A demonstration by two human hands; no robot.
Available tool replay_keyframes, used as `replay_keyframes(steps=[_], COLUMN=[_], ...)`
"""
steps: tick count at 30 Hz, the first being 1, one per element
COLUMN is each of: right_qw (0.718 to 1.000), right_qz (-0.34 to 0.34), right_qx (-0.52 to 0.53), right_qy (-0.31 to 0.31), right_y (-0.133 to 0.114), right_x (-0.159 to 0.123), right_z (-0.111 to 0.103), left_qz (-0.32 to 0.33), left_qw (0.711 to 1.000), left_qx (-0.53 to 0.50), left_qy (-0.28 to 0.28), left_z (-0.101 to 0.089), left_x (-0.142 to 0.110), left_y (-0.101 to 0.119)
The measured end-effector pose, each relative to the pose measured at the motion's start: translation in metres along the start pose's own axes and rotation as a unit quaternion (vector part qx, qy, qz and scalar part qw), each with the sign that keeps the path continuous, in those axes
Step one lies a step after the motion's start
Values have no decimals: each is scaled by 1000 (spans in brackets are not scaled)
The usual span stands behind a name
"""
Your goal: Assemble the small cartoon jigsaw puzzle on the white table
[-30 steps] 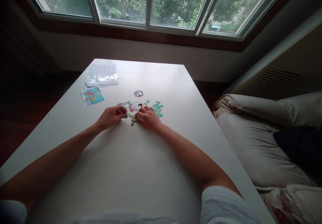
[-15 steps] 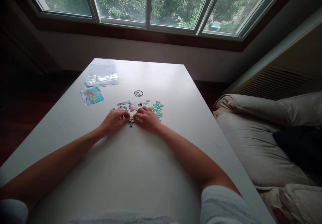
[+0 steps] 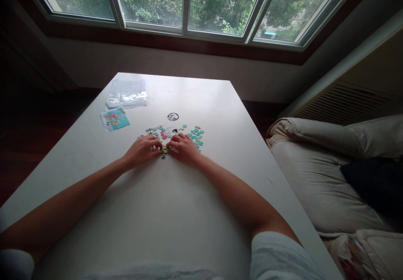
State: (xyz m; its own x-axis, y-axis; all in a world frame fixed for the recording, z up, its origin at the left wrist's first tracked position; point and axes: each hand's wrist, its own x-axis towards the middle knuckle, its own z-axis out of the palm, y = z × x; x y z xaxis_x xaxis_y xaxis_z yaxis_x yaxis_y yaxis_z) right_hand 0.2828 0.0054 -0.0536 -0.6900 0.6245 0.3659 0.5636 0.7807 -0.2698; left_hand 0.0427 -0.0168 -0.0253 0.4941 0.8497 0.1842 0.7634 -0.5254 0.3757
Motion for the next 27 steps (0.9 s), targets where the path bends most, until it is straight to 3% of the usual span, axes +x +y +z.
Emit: replay_keyframes(steps=[27], right_qw=[1000], right_qz=[0], right_qx=[-2], right_qy=[2], right_y=[1], right_x=[0], right_z=[2], left_qz=[51], left_qw=[997], left_qx=[60], left_qy=[-19], left_z=[-6], left_x=[-2], left_y=[10])
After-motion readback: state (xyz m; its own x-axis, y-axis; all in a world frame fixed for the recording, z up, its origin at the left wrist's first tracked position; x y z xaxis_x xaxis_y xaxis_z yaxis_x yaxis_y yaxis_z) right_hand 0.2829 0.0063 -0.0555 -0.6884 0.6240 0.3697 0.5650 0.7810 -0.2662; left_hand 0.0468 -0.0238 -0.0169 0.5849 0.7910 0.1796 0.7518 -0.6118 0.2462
